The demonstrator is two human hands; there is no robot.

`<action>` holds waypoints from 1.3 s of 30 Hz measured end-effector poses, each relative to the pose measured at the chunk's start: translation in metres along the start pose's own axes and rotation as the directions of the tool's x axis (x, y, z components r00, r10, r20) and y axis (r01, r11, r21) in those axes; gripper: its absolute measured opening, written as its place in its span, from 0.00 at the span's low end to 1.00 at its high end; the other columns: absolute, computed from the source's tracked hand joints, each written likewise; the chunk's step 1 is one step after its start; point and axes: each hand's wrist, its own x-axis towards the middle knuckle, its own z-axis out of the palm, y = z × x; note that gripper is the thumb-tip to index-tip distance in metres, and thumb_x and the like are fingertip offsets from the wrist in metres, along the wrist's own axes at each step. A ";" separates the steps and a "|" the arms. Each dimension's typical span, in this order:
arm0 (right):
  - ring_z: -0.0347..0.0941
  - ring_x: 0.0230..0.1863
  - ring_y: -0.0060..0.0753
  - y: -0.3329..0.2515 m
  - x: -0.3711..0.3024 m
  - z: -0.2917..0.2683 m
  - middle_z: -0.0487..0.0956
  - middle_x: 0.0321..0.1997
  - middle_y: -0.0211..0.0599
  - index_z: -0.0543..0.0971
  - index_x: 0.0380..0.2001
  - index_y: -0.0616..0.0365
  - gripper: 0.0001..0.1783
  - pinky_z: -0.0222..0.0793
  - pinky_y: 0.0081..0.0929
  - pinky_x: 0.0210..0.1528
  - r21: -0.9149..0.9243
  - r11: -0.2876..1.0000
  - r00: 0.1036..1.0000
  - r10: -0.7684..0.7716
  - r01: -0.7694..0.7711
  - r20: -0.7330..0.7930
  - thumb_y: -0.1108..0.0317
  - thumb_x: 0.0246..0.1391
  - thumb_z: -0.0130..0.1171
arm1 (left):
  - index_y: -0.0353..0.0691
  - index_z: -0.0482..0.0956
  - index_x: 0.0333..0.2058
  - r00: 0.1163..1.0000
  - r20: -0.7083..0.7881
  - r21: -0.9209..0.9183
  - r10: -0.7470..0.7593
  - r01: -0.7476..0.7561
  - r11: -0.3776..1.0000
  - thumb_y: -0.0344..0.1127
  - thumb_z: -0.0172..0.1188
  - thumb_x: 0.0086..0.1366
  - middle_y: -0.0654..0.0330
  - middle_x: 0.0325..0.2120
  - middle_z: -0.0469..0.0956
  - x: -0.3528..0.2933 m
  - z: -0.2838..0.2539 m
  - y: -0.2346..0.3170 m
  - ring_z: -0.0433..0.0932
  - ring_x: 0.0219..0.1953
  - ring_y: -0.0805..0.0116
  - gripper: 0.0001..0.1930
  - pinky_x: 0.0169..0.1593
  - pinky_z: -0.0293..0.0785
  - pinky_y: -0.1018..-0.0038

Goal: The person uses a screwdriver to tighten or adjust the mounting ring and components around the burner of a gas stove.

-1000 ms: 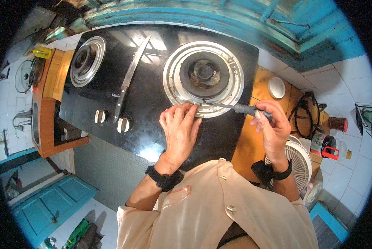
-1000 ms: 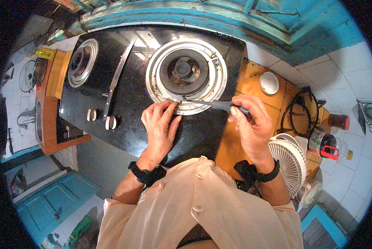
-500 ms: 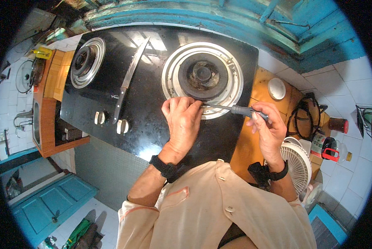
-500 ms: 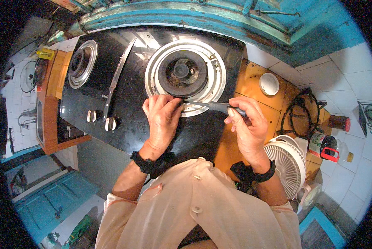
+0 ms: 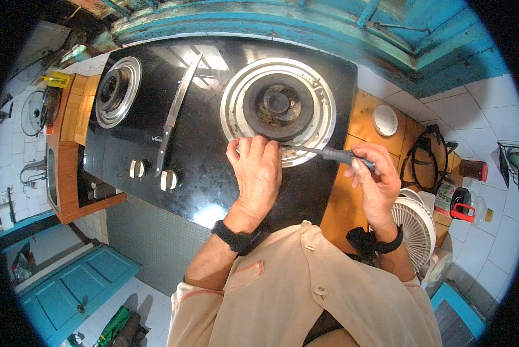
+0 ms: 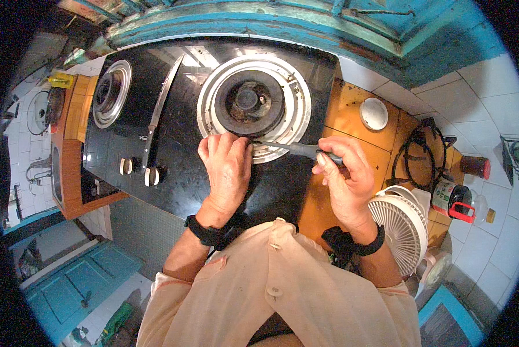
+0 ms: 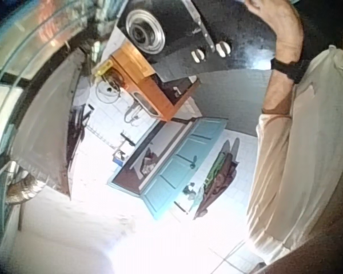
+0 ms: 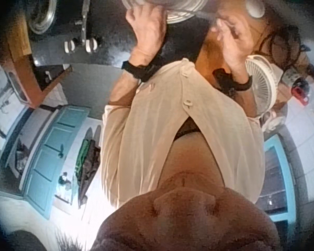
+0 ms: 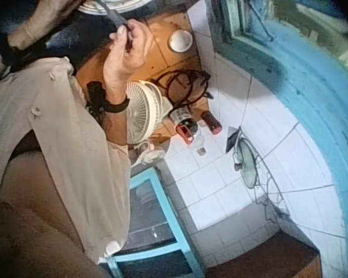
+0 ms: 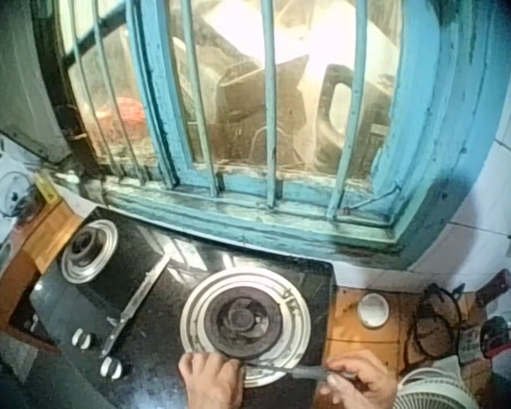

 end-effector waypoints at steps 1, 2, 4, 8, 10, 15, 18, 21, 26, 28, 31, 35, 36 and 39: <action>0.80 0.32 0.23 0.001 -0.001 0.002 0.78 0.51 0.42 0.80 0.44 0.66 0.08 0.71 0.14 0.25 0.007 1.000 1.000 -0.012 0.012 0.000 0.78 0.62 0.62 | 0.38 0.82 0.38 1.000 0.003 0.016 -0.002 0.002 1.000 0.29 0.69 0.56 0.59 0.34 0.75 0.000 0.000 0.001 0.73 0.43 0.55 0.11 0.56 0.63 0.55; 0.80 0.32 0.23 0.002 -0.001 0.003 0.78 0.51 0.42 0.80 0.44 0.66 0.08 0.71 0.14 0.25 0.012 1.000 1.000 -0.019 0.019 0.000 0.78 0.62 0.62 | 0.38 0.82 0.38 1.000 0.005 0.033 -0.004 0.004 0.999 0.29 0.69 0.56 0.58 0.34 0.75 0.000 0.000 0.002 0.73 0.43 0.55 0.11 0.56 0.64 0.55; 0.80 0.32 0.23 0.003 -0.001 0.004 0.78 0.51 0.43 0.80 0.44 0.66 0.08 0.71 0.14 0.25 0.011 0.999 0.999 -0.037 0.037 0.002 0.78 0.62 0.63 | 0.37 0.82 0.38 1.000 0.011 0.047 0.008 -0.008 0.999 0.29 0.69 0.56 0.58 0.34 0.75 0.000 0.000 0.002 0.73 0.43 0.55 0.11 0.56 0.64 0.55; 0.80 0.31 0.23 0.003 -0.001 0.005 0.78 0.50 0.43 0.80 0.44 0.66 0.08 0.72 0.14 0.25 0.000 0.999 0.999 -0.042 0.042 0.016 0.78 0.62 0.63 | 0.37 0.82 0.38 0.999 0.013 0.069 0.037 -0.038 0.997 0.29 0.69 0.55 0.59 0.34 0.75 -0.001 0.001 0.000 0.73 0.43 0.55 0.11 0.56 0.64 0.54; 0.80 0.31 0.23 0.001 -0.001 0.005 0.78 0.50 0.43 0.79 0.44 0.66 0.08 0.72 0.15 0.25 -0.008 1.000 0.999 -0.029 0.029 0.020 0.78 0.62 0.62 | 0.38 0.82 0.37 1.000 -0.019 0.015 0.020 -0.020 1.000 0.29 0.69 0.55 0.59 0.34 0.76 -0.001 0.002 0.000 0.73 0.42 0.55 0.10 0.56 0.64 0.54; 0.80 0.31 0.23 0.000 -0.001 0.005 0.78 0.49 0.42 0.79 0.44 0.67 0.08 0.72 0.15 0.25 -0.019 1.000 0.999 -0.018 0.019 0.030 0.78 0.62 0.62 | 0.38 0.82 0.35 0.995 -0.091 -0.111 -0.038 0.027 0.993 0.28 0.70 0.55 0.59 0.32 0.76 -0.003 0.008 -0.003 0.74 0.40 0.55 0.09 0.55 0.65 0.57; 0.80 0.31 0.23 -0.003 0.001 0.004 0.78 0.50 0.42 0.79 0.44 0.67 0.08 0.71 0.15 0.25 -0.003 1.000 0.999 -0.017 0.017 0.031 0.77 0.62 0.63 | 0.38 0.82 0.34 0.992 -0.126 -0.125 -0.026 0.011 0.992 0.28 0.71 0.55 0.59 0.30 0.76 -0.003 0.010 -0.005 0.74 0.38 0.55 0.09 0.52 0.66 0.59; 0.80 0.31 0.23 -0.012 0.004 0.000 0.78 0.49 0.42 0.79 0.43 0.67 0.08 0.72 0.15 0.26 -0.080 0.994 0.997 -0.066 0.069 0.034 0.77 0.61 0.63 | 0.38 0.82 0.33 0.992 -0.128 -0.157 -0.020 0.000 0.988 0.29 0.72 0.54 0.59 0.29 0.76 -0.002 0.010 -0.007 0.74 0.37 0.56 0.09 0.48 0.67 0.60; 0.79 0.32 0.24 -0.028 0.021 -0.004 0.79 0.47 0.42 0.80 0.42 0.68 0.08 0.76 0.18 0.30 -0.125 0.986 0.987 -0.098 0.114 0.125 0.79 0.60 0.62 | 0.37 0.82 0.34 0.990 -0.135 -0.181 0.036 -0.060 0.982 0.28 0.70 0.54 0.60 0.29 0.75 -0.002 0.013 -0.011 0.74 0.36 0.57 0.09 0.48 0.67 0.60; 0.79 0.33 0.25 -0.031 0.027 -0.003 0.79 0.47 0.42 0.80 0.42 0.68 0.07 0.77 0.19 0.30 -0.134 0.980 0.979 -0.126 0.149 0.163 0.79 0.60 0.62 | 0.37 0.82 0.34 0.988 -0.147 -0.184 0.043 -0.070 0.980 0.29 0.70 0.54 0.60 0.28 0.75 -0.002 0.013 -0.012 0.74 0.36 0.57 0.09 0.48 0.67 0.60; 0.78 0.35 0.25 -0.037 0.035 -0.004 0.78 0.46 0.41 0.80 0.42 0.68 0.07 0.79 0.21 0.32 -0.148 0.980 0.972 -0.101 0.134 0.213 0.79 0.60 0.61 | 0.37 0.82 0.34 0.987 -0.150 -0.184 0.064 -0.091 0.979 0.29 0.70 0.55 0.61 0.28 0.75 -0.001 0.012 -0.013 0.74 0.36 0.58 0.09 0.48 0.67 0.60; 0.78 0.34 0.26 -0.047 0.044 -0.003 0.78 0.45 0.42 0.80 0.42 0.67 0.08 0.79 0.22 0.32 -0.207 0.957 0.948 -0.142 0.205 0.283 0.79 0.59 0.62 | 0.38 0.82 0.34 0.989 -0.126 -0.157 0.073 -0.092 0.983 0.29 0.71 0.54 0.60 0.28 0.77 -0.001 0.011 -0.014 0.75 0.35 0.58 0.09 0.48 0.69 0.61; 0.78 0.34 0.27 -0.048 0.047 -0.003 0.79 0.44 0.42 0.80 0.42 0.67 0.08 0.79 0.22 0.32 -0.224 0.951 0.944 -0.141 0.213 0.297 0.79 0.59 0.62 | 0.38 0.82 0.34 0.989 -0.127 -0.158 0.071 -0.091 0.983 0.29 0.71 0.54 0.60 0.28 0.77 -0.001 0.011 -0.014 0.75 0.35 0.58 0.09 0.48 0.69 0.61; 0.78 0.34 0.28 -0.050 0.056 -0.004 0.79 0.42 0.41 0.80 0.42 0.65 0.09 0.77 0.24 0.33 -0.276 0.912 0.910 -0.191 0.303 0.368 0.79 0.57 0.62 | 0.38 0.82 0.34 0.989 -0.116 -0.150 0.092 -0.108 0.983 0.30 0.71 0.54 0.60 0.28 0.77 0.000 0.011 -0.017 0.75 0.35 0.58 0.09 0.48 0.69 0.61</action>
